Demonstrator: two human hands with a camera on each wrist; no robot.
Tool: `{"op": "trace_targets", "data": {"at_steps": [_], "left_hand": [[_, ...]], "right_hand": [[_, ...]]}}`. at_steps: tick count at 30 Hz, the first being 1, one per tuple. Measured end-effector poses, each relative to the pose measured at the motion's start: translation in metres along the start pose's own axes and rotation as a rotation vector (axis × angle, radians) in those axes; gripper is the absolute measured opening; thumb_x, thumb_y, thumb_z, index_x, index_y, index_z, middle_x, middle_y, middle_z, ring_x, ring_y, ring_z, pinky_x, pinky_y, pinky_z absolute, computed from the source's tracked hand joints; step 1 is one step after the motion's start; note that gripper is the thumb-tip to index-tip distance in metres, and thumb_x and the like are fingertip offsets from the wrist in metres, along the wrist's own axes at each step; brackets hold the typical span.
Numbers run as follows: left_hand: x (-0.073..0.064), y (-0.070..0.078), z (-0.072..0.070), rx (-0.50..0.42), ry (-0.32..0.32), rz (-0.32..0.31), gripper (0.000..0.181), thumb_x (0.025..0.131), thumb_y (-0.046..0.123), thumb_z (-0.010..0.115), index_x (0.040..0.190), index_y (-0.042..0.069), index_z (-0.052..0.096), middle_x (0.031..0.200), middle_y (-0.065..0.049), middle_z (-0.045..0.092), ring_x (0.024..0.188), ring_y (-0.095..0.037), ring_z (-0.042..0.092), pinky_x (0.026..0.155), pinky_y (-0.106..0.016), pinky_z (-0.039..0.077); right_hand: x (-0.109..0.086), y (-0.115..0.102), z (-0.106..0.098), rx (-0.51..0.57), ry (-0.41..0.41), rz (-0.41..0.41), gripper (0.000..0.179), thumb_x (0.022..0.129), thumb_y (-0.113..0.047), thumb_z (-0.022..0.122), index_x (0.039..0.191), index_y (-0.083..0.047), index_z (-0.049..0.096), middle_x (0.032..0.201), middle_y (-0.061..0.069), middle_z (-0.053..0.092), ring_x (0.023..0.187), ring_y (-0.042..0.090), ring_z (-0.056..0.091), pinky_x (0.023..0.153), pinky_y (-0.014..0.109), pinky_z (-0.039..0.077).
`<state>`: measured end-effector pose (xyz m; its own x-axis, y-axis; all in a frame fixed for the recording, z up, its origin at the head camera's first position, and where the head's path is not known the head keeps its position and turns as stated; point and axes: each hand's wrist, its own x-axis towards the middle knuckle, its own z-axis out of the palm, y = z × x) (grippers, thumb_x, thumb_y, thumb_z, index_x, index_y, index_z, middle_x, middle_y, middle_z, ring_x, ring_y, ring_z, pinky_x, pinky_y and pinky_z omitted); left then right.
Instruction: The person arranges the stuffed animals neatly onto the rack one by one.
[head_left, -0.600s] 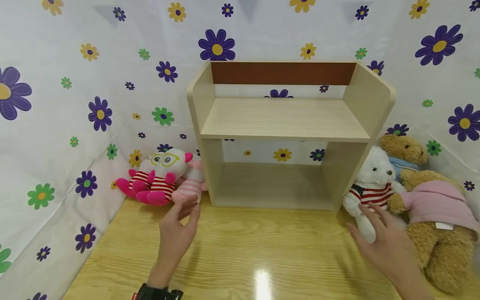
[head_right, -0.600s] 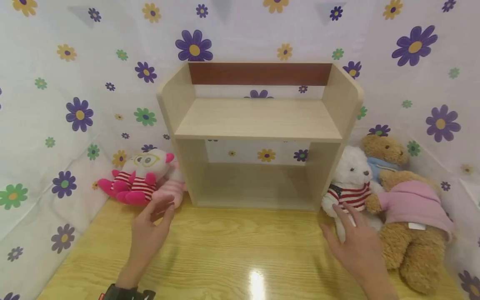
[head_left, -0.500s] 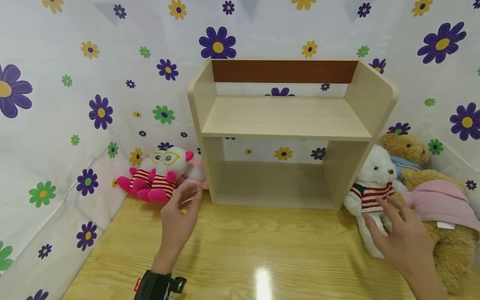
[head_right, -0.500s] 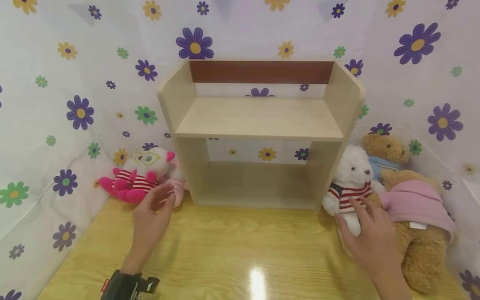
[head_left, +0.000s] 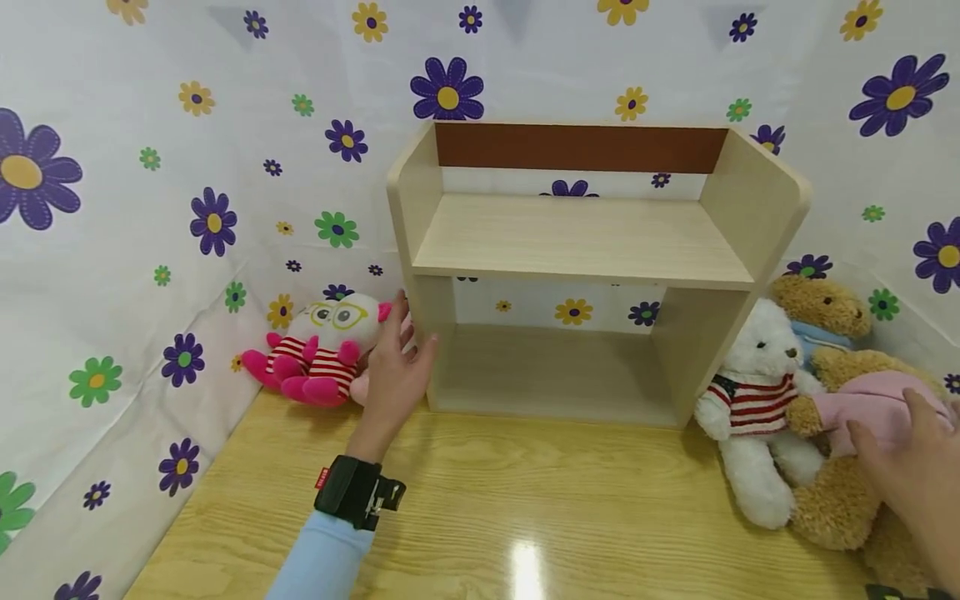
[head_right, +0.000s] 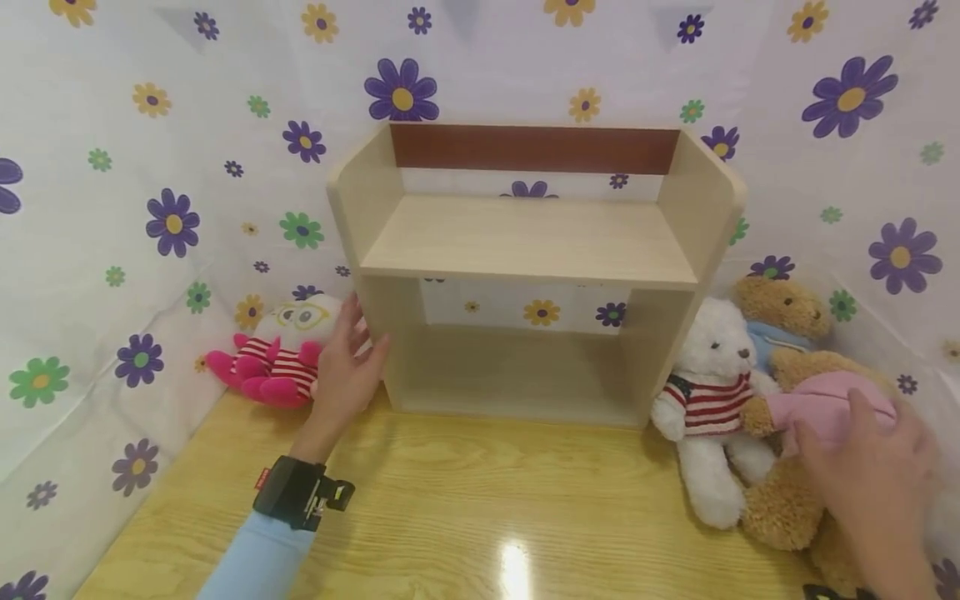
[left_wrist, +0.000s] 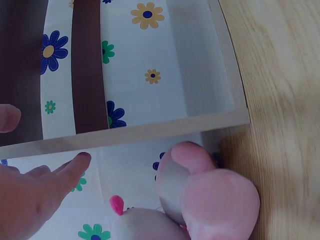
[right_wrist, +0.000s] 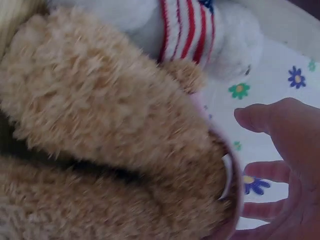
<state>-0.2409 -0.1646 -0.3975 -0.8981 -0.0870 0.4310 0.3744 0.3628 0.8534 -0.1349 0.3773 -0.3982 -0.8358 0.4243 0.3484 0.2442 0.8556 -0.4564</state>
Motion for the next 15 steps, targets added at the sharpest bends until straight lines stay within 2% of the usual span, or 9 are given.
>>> {"op": "trace_targets", "data": {"at_steps": [4,9,12,15], "left_hand": [[0.007,-0.001,0.001,0.063,-0.013,0.042,0.069,0.105,0.017,0.053,0.165,0.029,0.02,0.168,-0.001,0.032,0.145,-0.034,0.047,0.106,-0.053,0.049],[0.012,-0.003,0.0,0.173,0.014,0.088,0.063,0.107,0.017,0.049,0.164,0.021,0.023,0.164,-0.01,0.039,0.144,-0.035,0.048,0.103,-0.053,0.051],[0.011,-0.003,0.0,0.221,0.022,0.111,0.061,0.106,0.014,0.051,0.162,0.013,0.026,0.158,-0.018,0.046,0.138,-0.038,0.054,0.1,-0.052,0.054],[0.01,-0.003,0.001,0.26,0.029,0.131,0.059,0.105,0.01,0.052,0.159,0.007,0.03,0.151,-0.025,0.052,0.133,-0.04,0.058,0.097,-0.052,0.055]], "right_hand": [[0.004,0.019,0.007,-0.031,-0.076,-0.032,0.073,0.101,-0.036,0.048,0.149,0.015,0.027,0.147,0.056,0.019,0.141,0.07,0.018,0.109,0.08,0.022],[0.008,0.03,0.014,-0.069,-0.113,-0.036,0.088,0.097,-0.046,0.054,0.154,0.011,0.019,0.149,0.058,0.008,0.142,0.071,0.011,0.105,0.083,0.022],[0.013,0.029,0.015,-0.09,-0.123,0.006,0.094,0.093,-0.044,0.061,0.155,0.011,0.019,0.147,0.058,0.015,0.139,0.071,0.019,0.105,0.08,0.027],[0.015,0.027,0.015,-0.006,-0.099,0.088,0.088,0.09,-0.027,0.068,0.152,0.015,0.022,0.142,0.056,0.03,0.131,0.068,0.033,0.105,0.075,0.032]]}}
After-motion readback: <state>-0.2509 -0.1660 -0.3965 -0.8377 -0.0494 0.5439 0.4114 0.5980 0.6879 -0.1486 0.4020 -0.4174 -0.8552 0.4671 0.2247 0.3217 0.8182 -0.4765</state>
